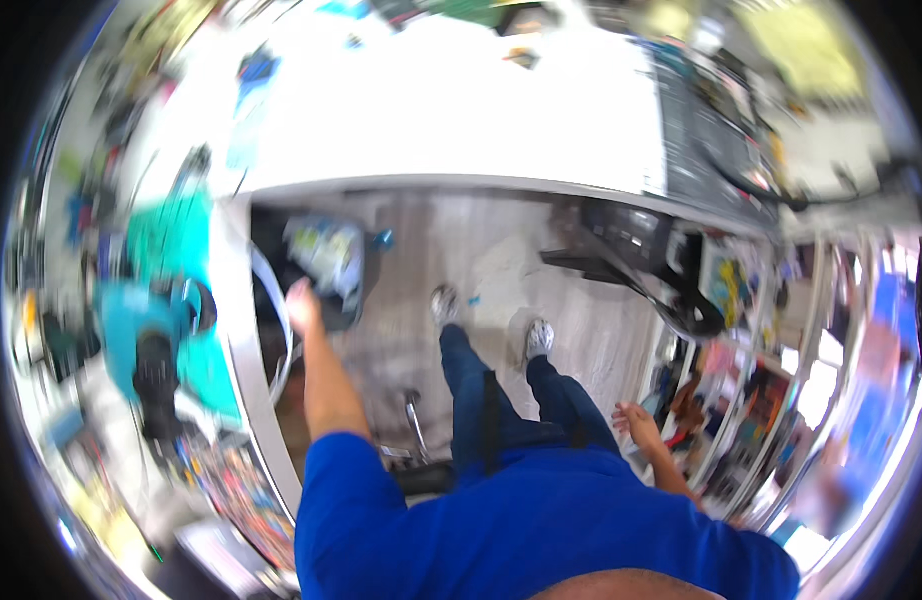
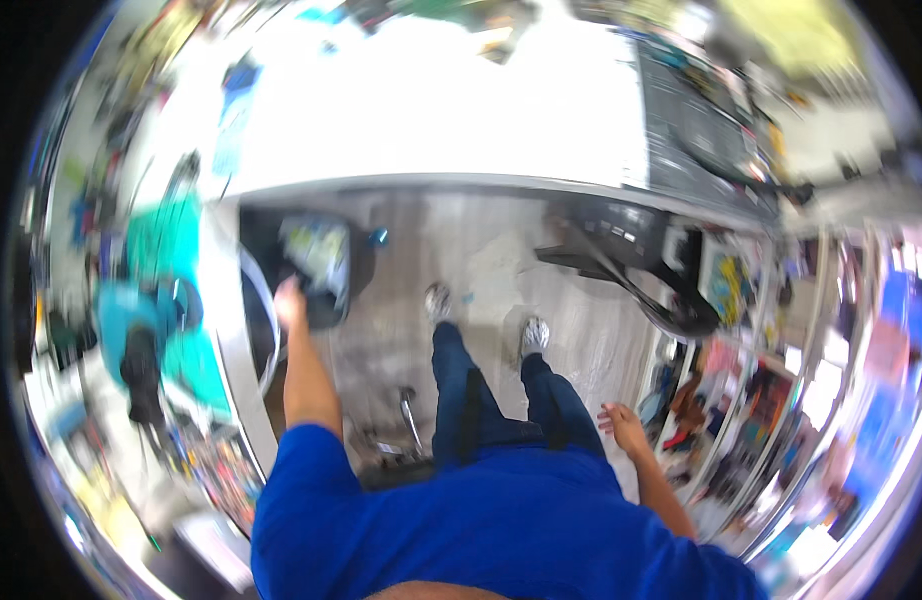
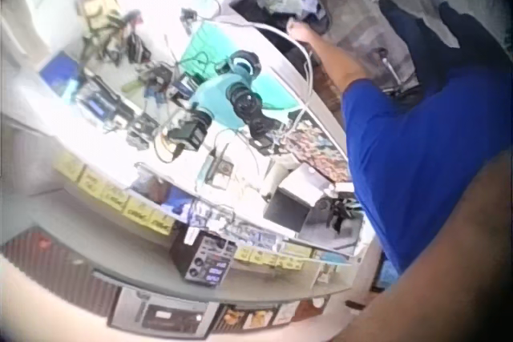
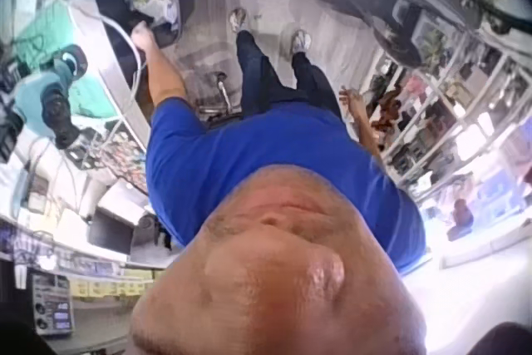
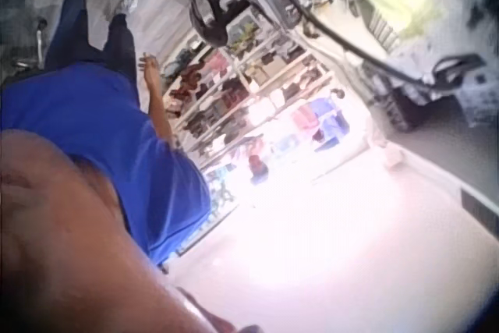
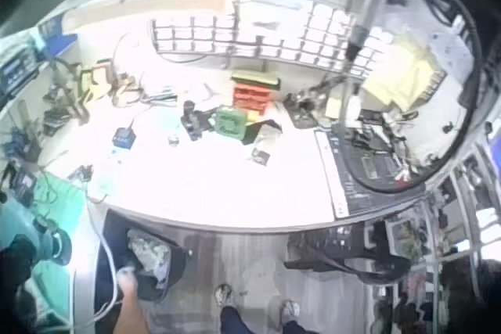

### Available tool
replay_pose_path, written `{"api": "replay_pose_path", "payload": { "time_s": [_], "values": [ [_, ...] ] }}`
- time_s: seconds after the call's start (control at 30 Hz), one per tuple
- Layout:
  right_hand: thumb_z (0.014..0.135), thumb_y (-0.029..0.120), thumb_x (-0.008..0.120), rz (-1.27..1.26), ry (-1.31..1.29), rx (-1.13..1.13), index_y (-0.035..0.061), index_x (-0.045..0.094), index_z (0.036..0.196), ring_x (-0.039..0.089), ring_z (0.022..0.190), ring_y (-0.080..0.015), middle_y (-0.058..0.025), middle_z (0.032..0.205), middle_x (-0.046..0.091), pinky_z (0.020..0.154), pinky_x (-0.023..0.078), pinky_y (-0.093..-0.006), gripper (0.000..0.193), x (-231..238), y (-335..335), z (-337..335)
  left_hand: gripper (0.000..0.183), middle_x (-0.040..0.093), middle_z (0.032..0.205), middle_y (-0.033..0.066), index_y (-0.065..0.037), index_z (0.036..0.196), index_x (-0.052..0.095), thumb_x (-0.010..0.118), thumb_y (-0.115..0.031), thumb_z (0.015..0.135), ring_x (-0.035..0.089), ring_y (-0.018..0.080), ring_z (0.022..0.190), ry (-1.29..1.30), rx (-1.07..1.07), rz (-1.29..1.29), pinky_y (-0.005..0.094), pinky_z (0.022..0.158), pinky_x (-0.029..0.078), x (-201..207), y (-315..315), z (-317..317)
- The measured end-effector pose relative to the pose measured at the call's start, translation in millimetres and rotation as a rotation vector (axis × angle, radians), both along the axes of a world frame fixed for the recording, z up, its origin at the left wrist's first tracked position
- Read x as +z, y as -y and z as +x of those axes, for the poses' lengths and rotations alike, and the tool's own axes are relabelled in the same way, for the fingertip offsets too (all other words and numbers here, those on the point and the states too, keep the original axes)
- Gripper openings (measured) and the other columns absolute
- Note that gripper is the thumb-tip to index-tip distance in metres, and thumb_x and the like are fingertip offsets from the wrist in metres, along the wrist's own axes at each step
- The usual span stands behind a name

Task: The person opens a cash drawer, counts banknotes, and places them into a wallet. They then interact with a customer at the counter, handling more cash and a small box. Finally, they place several boxed items onto a display shelf.

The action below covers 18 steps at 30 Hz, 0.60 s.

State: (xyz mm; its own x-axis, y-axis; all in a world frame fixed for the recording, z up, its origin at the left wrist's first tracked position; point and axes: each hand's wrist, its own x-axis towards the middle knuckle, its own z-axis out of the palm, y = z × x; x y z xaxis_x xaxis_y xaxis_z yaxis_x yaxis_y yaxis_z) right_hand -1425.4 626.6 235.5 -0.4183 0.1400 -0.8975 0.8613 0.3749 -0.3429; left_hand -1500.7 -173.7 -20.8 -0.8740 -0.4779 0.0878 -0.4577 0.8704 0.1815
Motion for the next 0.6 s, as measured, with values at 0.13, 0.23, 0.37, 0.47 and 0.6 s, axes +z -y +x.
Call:
{"api": "replay_pose_path", "payload": {
  "time_s": [0.13, 0.23, 0.37, 0.47, 0.6],
  "values": [
    [0.105, 0.050, 0.055, 0.103, -0.087, 0.169, 0.0011, 0.068, 0.120, 0.071, 0.091, -0.0182, -0.0115, 0.110, 0.072, 0.079, 0.057, -0.0341, 0.053, 3.1, 10.7, 3.7, 0.056, 0.072, 0.077, 0.0191, 0.002, 0.117, 0.072, 0.058, -0.051, 0.103, 0.069, 0.0351, 0.070, 0.196, 0.222, 0.498, 0.0499, 0.065, 0.052, 28.1, -59.0, -31.9],
    [0.103, 0.053, 0.051, 0.195, -0.352, 0.230, 0.0061, 0.068, 0.120, 0.071, 0.097, -0.0292, -0.0145, 0.105, 0.073, 0.089, 0.054, -0.0407, 0.052, -6.0, -13.5, 15.8, 0.041, 0.068, 0.121, 0.0176, 0.002, 0.121, 0.066, 0.056, -0.035, 0.105, 0.065, 0.0265, 0.107, 0.378, -0.536, 0.723, 0.0427, 0.086, 0.055, 48.4, -126.1, -39.7],
    [0.102, 0.052, 0.053, 0.217, -0.416, -0.116, 0.0083, 0.068, 0.126, 0.068, 0.104, -0.0350, -0.0167, 0.111, 0.074, 0.094, 0.052, -0.0436, 0.052, 10.0, -65.6, 62.6, 0.035, 0.072, 0.094, 0.0108, 0.001, 0.114, 0.069, 0.063, -0.032, 0.103, 0.069, 0.0203, 0.084, 0.741, -0.515, 1.164, 0.0317, 0.078, 0.056, 106.4, -317.5, -52.3],
    [0.099, 0.047, 0.057, 0.343, -0.618, -0.281, 0.0100, 0.073, 0.115, 0.069, 0.102, -0.0342, -0.0173, 0.107, 0.075, 0.093, 0.053, -0.0458, 0.044, 21.5, -148.8, 140.3, 0.036, 0.074, 0.098, 0.0150, 0.001, 0.108, 0.071, 0.059, -0.033, 0.104, 0.070, 0.0218, 0.094, 0.709, -0.973, 0.849, 0.0374, 0.090, 0.053, 260.1, -544.7, -42.0],
    [0.102, 0.027, 0.058, 0.689, -1.159, -0.986, 0.0048, 0.073, 0.096, 0.069, 0.089, -0.0192, -0.0070, 0.087, 0.073, 0.087, 0.052, -0.0360, 0.027, 243.9, -250.7, 207.2, 0.022, 0.064, 0.101, 0.0118, 0.000, 0.096, 0.061, 0.054, -0.019, 0.104, 0.060, 0.0219, 0.095, 0.120, -1.404, 1.264, 0.0355, 0.091, 0.048, 474.0, -803.8, -30.9]
  ]
}}
